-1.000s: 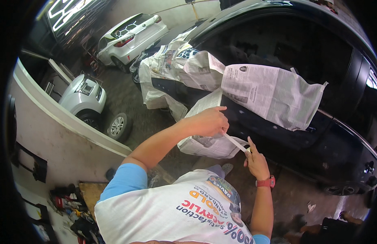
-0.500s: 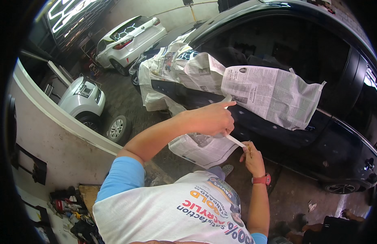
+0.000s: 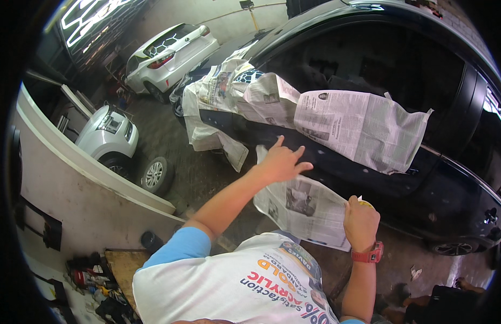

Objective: The person walks around a white car and then proceeds to cover the hood of a dark blue car with newspaper sheets. They use masking tape to secure the newspaper to the car's surface, smoothing the paper and applying tape along the edges to ensure it stays in place.

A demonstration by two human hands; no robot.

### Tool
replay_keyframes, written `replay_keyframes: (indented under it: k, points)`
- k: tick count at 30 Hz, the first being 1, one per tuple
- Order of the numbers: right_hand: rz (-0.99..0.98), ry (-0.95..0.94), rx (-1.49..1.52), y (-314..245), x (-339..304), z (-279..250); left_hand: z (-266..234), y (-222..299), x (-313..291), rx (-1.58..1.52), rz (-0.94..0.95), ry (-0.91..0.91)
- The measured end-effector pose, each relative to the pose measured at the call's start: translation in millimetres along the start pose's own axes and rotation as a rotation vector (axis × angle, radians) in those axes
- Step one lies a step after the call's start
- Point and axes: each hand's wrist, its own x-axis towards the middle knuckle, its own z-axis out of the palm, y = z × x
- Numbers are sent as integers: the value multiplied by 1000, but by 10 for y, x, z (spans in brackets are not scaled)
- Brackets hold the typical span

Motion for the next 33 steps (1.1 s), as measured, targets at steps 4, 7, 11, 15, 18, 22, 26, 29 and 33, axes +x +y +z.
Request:
replay_keyframes:
  k: [4,7,11,15,18,22,26,29,33]
  points:
    - [-32,-4,-24,-34,88,-73,43,612,-29,-612,600,190]
    - [-90,9,31,-25,64,-108,192,833,-21,-687,482,61]
    - [40,-135,-66,277,-94,-54,331,803,-60,-563,539,152]
    - [-21,-34,79,473,-223,126,521,837,-103,-560,579,121]
    - [33,-34,116,468,-301,274,539,804,-142,-549,587,89]
    - [136,-45,121,369,-394,425,609,768,-185,-544,555,5]
    - [247,73,249,245,-538,584,673,749,-268,-570,483,-80]
    - [376,188,397,386,-818,1068,691,865,-313,-604,480,-65]
    - [1165,745,1733,720,-1331,1729,980,1098,-316,-552,459,-52]
